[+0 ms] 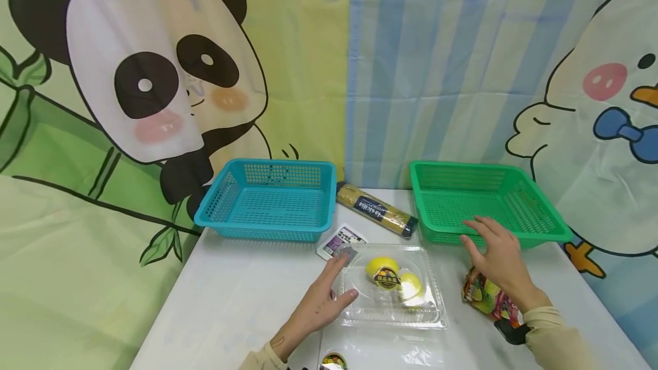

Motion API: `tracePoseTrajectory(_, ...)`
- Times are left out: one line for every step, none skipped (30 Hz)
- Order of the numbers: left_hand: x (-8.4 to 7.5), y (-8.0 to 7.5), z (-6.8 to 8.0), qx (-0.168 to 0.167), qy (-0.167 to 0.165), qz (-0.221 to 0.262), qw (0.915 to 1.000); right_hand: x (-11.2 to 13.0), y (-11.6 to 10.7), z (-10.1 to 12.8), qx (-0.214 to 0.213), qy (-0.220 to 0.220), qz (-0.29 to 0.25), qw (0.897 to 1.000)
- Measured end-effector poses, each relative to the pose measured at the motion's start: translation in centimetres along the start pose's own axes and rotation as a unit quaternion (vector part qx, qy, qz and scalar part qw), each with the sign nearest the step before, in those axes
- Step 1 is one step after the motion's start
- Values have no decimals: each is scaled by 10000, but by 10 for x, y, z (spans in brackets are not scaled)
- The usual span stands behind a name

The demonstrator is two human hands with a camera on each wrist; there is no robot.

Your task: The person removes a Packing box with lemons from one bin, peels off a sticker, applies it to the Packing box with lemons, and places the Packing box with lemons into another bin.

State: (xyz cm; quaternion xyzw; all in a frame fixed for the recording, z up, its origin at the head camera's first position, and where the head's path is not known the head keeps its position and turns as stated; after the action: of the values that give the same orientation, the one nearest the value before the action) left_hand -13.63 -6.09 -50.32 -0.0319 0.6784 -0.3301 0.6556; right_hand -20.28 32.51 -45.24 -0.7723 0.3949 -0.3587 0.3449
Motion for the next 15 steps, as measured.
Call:
tracePoseTrajectory(0,0,0,-12,1,55,10000,-6,-1,-1,168,72,113,9998)
tracePoseTrajectory(1,1,0,-16,-17,122,9999,-12,-3,-1,332,161,219,9991)
tracePoseTrajectory(1,1,0,-24,-47,200,9998,-19,-4,-1,494,259,304,9980)
tracePoseTrajectory(1,1,0,-38,-84,307,9995,-24,-4,-1,638,349,351,9967)
tracePoseTrajectory(1,2,0,-49,-124,417,9990,-30,-5,0,768,440,398,9953)
tracePoseTrajectory(1,2,0,-57,-170,539,9984,-34,-5,0,887,530,433,9937)
tracePoseTrajectory(1,2,0,-63,-215,667,9975,-37,-5,1,972,602,454,9924)
tracePoseTrajectory(2,3,1,-51,-271,838,9961,-40,-5,1,1040,672,480,9911)
tracePoseTrajectory(2,3,2,-46,-316,982,9947,-43,-4,2,1098,721,507,9900)
tracePoseTrajectory(2,3,2,-31,-356,1103,9933,-45,-4,3,1140,772,529,9891)
tracePoseTrajectory(2,4,2,-20,-376,1186,9922,-47,-3,4,1166,807,571,9883)
tracePoseTrajectory(3,4,3,-12,-399,1278,9910,-49,-3,5,1174,826,601,9878)
tracePoseTrajectory(3,4,3,-12,-413,1346,9900,-51,-2,6,1173,833,647,9875)
tracePoseTrajectory(2,4,3,-4,-435,1420,9889,-52,-1,6,1170,828,697,9872)
tracePoseTrajectory(2,4,3,-7,-444,1438,9886,-53,0,7,1159,816,726,9872)
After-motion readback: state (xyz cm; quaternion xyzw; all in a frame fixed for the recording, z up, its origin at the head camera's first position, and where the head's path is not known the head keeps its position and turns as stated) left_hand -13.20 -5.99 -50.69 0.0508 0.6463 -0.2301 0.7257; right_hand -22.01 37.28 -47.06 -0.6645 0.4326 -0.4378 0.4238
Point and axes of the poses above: each hand's wrist, its own z-axis away from the middle knuckle, its own y-axis out of the palm, x = y × z, the point moved 3 cm from there along -z, towards the middle knuckle, and after that the axes turned 8 degrees about x, right-handed, at the moved point
